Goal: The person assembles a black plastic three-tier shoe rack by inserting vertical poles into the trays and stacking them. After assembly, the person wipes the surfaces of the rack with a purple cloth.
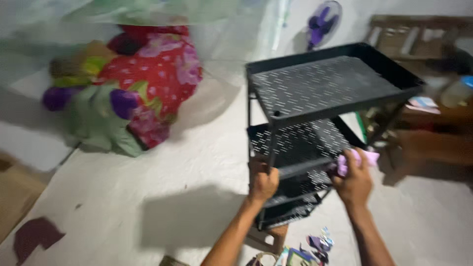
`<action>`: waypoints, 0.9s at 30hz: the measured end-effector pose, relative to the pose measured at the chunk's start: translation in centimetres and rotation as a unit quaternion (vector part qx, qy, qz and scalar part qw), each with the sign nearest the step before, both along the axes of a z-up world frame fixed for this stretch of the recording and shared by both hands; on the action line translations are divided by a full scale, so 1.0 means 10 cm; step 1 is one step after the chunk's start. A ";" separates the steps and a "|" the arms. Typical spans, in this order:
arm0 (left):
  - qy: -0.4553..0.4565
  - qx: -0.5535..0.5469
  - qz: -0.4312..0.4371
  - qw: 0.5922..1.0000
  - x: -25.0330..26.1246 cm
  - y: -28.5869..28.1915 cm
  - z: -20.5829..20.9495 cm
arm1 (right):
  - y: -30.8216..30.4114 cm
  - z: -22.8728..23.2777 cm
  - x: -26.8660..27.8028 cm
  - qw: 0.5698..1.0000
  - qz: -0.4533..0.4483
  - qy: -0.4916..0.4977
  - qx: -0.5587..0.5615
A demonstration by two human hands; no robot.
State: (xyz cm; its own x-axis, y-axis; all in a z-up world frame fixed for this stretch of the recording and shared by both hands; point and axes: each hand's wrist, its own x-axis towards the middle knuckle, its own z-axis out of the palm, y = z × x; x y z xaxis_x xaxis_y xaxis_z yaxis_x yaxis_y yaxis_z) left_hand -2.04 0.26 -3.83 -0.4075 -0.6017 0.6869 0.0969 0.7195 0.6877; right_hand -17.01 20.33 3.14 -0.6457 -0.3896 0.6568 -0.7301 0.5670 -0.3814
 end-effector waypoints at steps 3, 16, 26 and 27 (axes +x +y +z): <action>-0.043 0.018 -0.027 0.999 0.06 0.00 0.04 | -0.09 0.01 0.36 0.998 0.044 -0.042 -0.035; -0.104 0.149 -0.031 0.983 0.18 0.14 0.26 | 0.27 0.19 0.32 0.881 0.120 -0.260 -0.375; -0.044 0.112 -0.070 0.990 0.17 0.17 0.47 | 0.16 0.16 -0.60 0.962 0.086 -0.098 -0.241; -0.019 0.085 -0.076 0.993 0.17 0.16 0.48 | 0.15 0.06 -0.63 0.958 0.081 -0.098 -0.255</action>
State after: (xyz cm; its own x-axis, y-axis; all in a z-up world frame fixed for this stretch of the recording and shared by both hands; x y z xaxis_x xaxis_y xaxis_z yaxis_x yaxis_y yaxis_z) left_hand -0.30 1.90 0.98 -0.5264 -0.6369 0.5633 0.1669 0.5722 0.8029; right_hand -23.26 21.82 3.73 -0.7350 -0.1551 0.6601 -0.6780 0.1552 -0.7185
